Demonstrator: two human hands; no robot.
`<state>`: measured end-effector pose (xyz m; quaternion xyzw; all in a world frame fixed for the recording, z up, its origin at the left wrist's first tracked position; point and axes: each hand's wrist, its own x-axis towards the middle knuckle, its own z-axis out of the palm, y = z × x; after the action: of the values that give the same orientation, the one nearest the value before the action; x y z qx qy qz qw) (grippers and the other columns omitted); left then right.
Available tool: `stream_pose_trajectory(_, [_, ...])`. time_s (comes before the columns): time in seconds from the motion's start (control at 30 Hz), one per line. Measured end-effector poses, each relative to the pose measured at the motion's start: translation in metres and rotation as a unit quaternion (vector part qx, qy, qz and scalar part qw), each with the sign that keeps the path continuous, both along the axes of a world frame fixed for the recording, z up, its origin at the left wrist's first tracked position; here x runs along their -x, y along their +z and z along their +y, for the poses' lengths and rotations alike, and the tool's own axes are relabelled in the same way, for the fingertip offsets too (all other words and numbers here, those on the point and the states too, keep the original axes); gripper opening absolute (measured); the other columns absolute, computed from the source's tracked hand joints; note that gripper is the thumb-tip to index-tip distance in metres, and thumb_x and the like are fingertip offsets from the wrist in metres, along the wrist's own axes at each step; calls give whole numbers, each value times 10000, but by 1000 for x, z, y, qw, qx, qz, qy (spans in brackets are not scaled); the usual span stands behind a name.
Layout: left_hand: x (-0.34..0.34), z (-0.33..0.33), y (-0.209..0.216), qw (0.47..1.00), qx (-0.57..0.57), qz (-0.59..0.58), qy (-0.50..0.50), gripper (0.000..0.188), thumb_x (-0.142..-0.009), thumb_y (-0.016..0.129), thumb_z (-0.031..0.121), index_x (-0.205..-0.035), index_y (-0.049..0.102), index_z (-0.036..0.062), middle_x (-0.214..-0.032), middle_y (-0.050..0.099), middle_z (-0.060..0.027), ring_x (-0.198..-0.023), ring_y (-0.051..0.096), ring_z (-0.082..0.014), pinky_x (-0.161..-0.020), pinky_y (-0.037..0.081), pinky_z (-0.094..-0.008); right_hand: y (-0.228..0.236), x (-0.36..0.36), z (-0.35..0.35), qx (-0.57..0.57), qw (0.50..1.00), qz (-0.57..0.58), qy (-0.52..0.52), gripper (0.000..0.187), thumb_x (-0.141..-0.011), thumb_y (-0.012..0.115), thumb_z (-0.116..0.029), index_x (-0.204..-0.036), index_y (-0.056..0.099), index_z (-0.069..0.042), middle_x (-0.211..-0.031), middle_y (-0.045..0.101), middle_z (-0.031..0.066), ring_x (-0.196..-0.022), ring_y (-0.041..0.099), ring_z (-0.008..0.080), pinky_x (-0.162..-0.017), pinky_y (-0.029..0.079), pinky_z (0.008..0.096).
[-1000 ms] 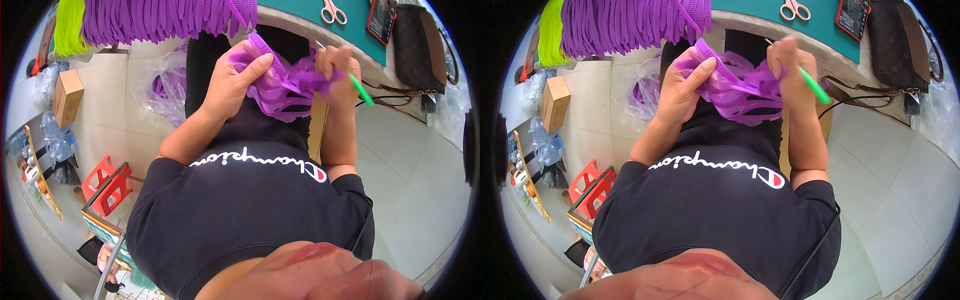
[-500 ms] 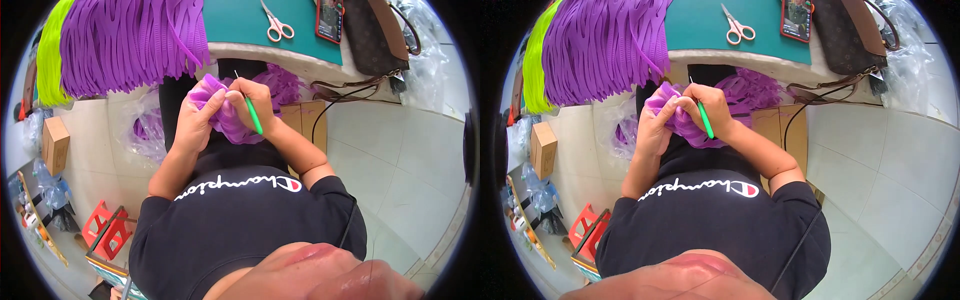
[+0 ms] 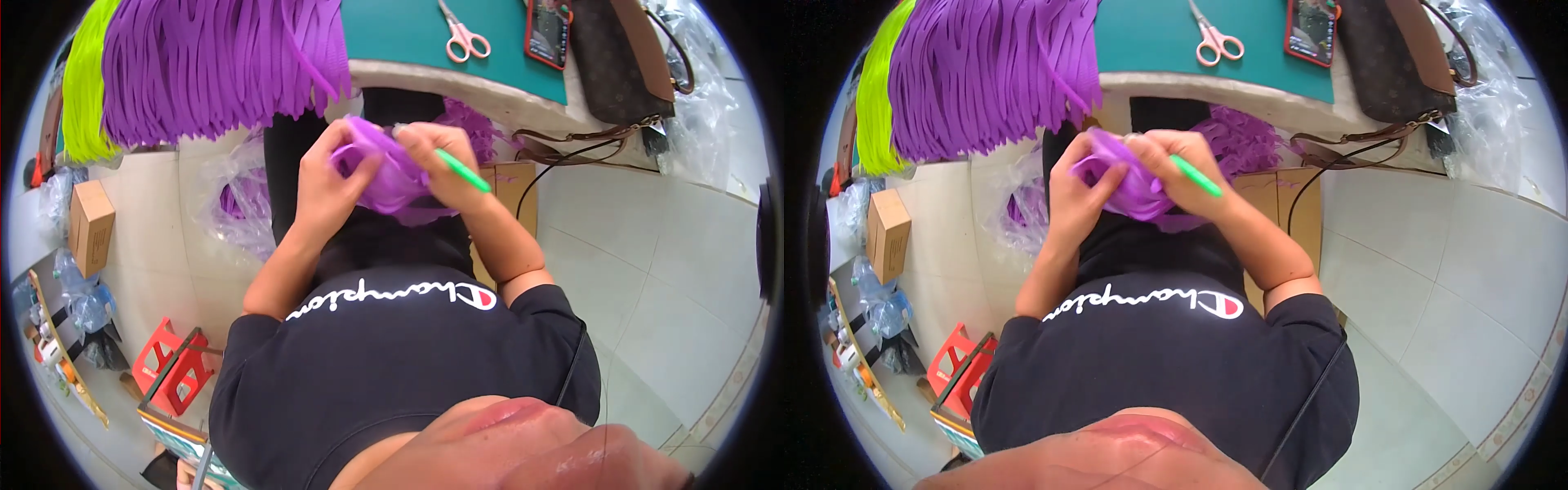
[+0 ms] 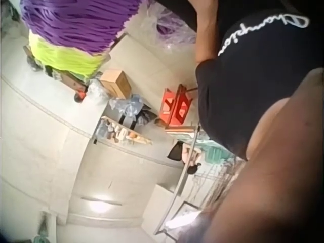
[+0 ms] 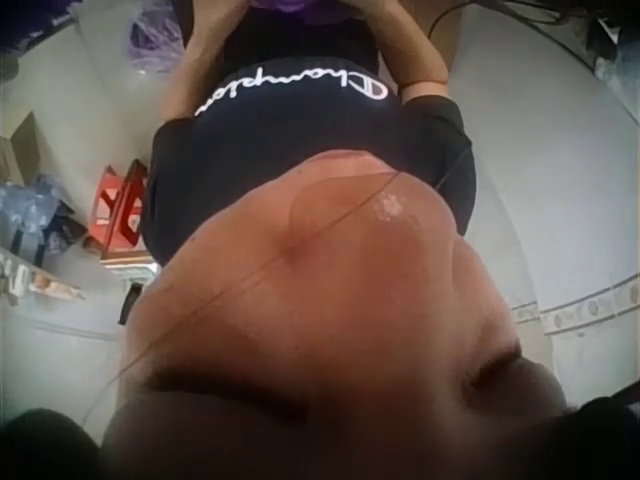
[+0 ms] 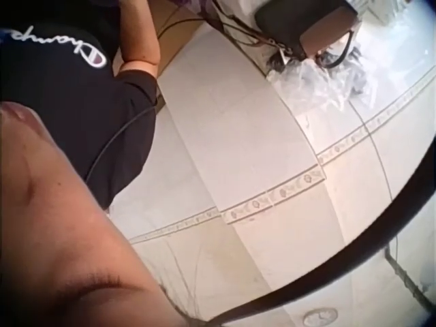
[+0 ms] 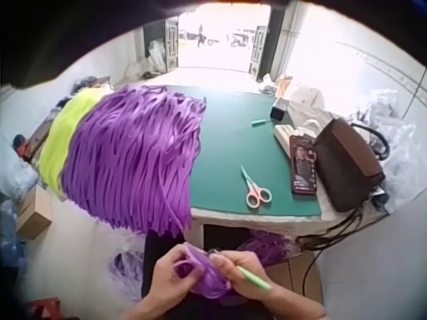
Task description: The person is gathering and organizing purple plastic fringe strips at a factory workbench using a crochet hook tool.
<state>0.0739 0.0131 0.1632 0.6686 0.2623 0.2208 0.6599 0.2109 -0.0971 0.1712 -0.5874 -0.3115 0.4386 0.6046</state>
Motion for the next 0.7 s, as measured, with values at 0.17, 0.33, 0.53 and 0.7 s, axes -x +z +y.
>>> stream_pose_trajectory(0.17, [-2,22,-62,986,-150,47,54,127,-810,653,19,-937,658,12,-815,660,-31,-753,604,-93,-717,475,-249,-7,-23,-19,-160,982,7,-99,465,-920,554,-493,-685,403,-121,-638,350,-27,-572,332,99,-492,280,279])
stream_pose_trajectory(0.33, [25,48,-127,973,223,46,28,179,-828,699,77,-992,660,16,-893,650,-21,-807,597,-109,-728,469,-248,26,-76,-64,-247,948,169,-110,449,-995,406,-447,-628,387,-189,-541,292,-46,-509,277,103,-436,232,297])
stream_pose_trajectory(0.53, [44,56,-133,911,412,9,-29,184,-893,657,135,-1035,629,23,-916,639,-24,-833,600,-93,-758,478,-225,67,-109,-98,-356,879,290,-126,459,-996,446,-381,-586,377,-188,-546,301,-53,-527,264,98,-507,237,283])
stream_pose_trajectory(0.7, [39,48,-81,877,446,14,-179,304,-918,628,276,-1001,632,-17,-903,645,-60,-788,618,-117,-731,510,-262,75,-84,-72,-270,942,159,-121,456,-996,441,-378,-586,375,-189,-544,303,-53,-516,245,91,-496,232,284])
